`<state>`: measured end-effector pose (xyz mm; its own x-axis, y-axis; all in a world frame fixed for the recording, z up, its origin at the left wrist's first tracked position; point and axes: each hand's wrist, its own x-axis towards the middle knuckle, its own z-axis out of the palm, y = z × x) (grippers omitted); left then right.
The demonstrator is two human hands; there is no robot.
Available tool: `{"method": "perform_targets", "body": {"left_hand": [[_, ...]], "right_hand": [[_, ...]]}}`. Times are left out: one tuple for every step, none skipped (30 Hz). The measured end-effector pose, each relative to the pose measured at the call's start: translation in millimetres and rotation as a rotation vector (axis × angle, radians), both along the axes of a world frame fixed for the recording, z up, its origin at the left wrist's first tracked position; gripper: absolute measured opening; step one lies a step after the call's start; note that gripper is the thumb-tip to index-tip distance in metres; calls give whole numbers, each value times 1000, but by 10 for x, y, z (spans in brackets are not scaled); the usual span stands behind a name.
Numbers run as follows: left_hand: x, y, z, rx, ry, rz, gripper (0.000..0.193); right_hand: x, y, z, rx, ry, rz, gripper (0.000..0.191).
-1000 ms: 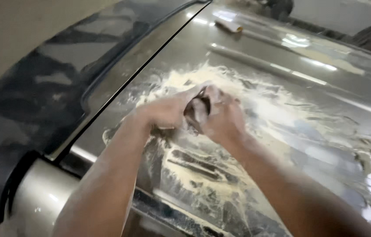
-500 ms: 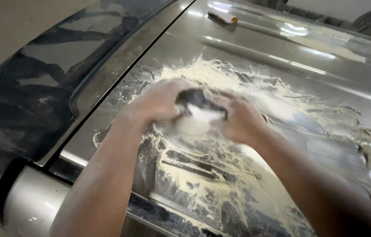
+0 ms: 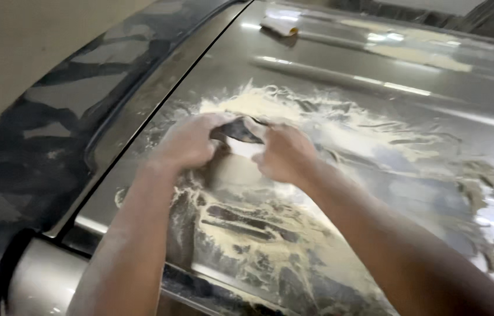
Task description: The person sands a beige car hood with a sanding block, moving in circular and back-and-forth motions to smooth the surface. A second person briefly appears in the background while the sander continues working.
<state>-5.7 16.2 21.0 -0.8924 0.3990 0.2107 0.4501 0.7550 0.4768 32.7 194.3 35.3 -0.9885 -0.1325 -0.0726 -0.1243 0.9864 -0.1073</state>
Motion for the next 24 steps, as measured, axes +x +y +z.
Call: {"method": "perform_targets", "body": {"left_hand": [[-12, 5, 16, 18, -35, 22, 54], [-14, -1, 21, 29, -74, 51, 56], [-13, -2, 17, -85, -146, 53, 52], [10, -4, -9, -194, -222, 56, 48], [26, -11, -33, -304, -290, 57, 45], [55, -29, -68, -288, -187, 19, 47], [84, -27, -108, -273, -85, -23, 50], [92, -25, -127, -255, 14, -72, 54], [71, -24, -125, -218, -36, -36, 51], [60, -26, -120, -191, -99, 8, 49], [24, -23, -88, -168, -149, 43, 48], [-25, -10, -40, -110, -82, 37, 48], [-34, -14, -9, -48, -18, 34, 48], [-36, -30, 22, 12, 35, 36, 49], [-20, -22, 37, -59, -69, 57, 48], [32, -19, 23, -121, -173, 77, 48], [48, -27, 37, -184, -266, 99, 48], [65, -37, 40, -258, -253, 65, 42], [141, -52, -10, -335, -247, 35, 37], [202, -65, -53, -414, -246, 1, 35], [169, -67, -45, -387, -242, 5, 36], [134, -64, -41, -364, -243, 12, 38], [124, -85, -48, -350, -251, 20, 40], [79, -116, -29, -269, -171, 39, 43]], "right_hand": [[-48, 19, -5, 0, 11, 28, 84], [-65, 36, -26, -7, 19, 62, 84], [-54, 64, -51, -3, -66, 11, 80], [6, 90, -96, 7, -154, -40, 77], [75, 109, -141, 16, -233, -92, 73], [146, 112, -190, 1, -219, -76, 77], [185, 108, -224, -14, -208, -64, 83], [196, 97, -239, -25, -199, -57, 91], [168, 81, -243, 12, -123, -8, 84], [118, 56, -237, 40, -60, 49, 80], [36, 42, -215, 63, 17, 95, 76], [-63, 46, -176, 53, 61, 94, 78], [-125, 58, -160, 46, 102, 95, 79], [-159, 72, -167, 37, 134, 104, 80], [-164, 100, -189, 31, 19, 50, 79], [-127, 141, -242, 35, -96, -5, 79], [-103, 170, -293, 39, -198, -58, 78], [-7, 217, -384, 26, 33, 154, 79], [35, 221, -467, 5, 257, 369, 80], [30, 216, -539, 27, 184, 304, 81], [19, 212, -589, 51, 114, 234, 81], [-40, 193, -614, 72, 41, 168, 82], [-82, 177, -622, 84, -38, 102, 82], [-161, 154, -591, 97, -99, 22, 83]]}}
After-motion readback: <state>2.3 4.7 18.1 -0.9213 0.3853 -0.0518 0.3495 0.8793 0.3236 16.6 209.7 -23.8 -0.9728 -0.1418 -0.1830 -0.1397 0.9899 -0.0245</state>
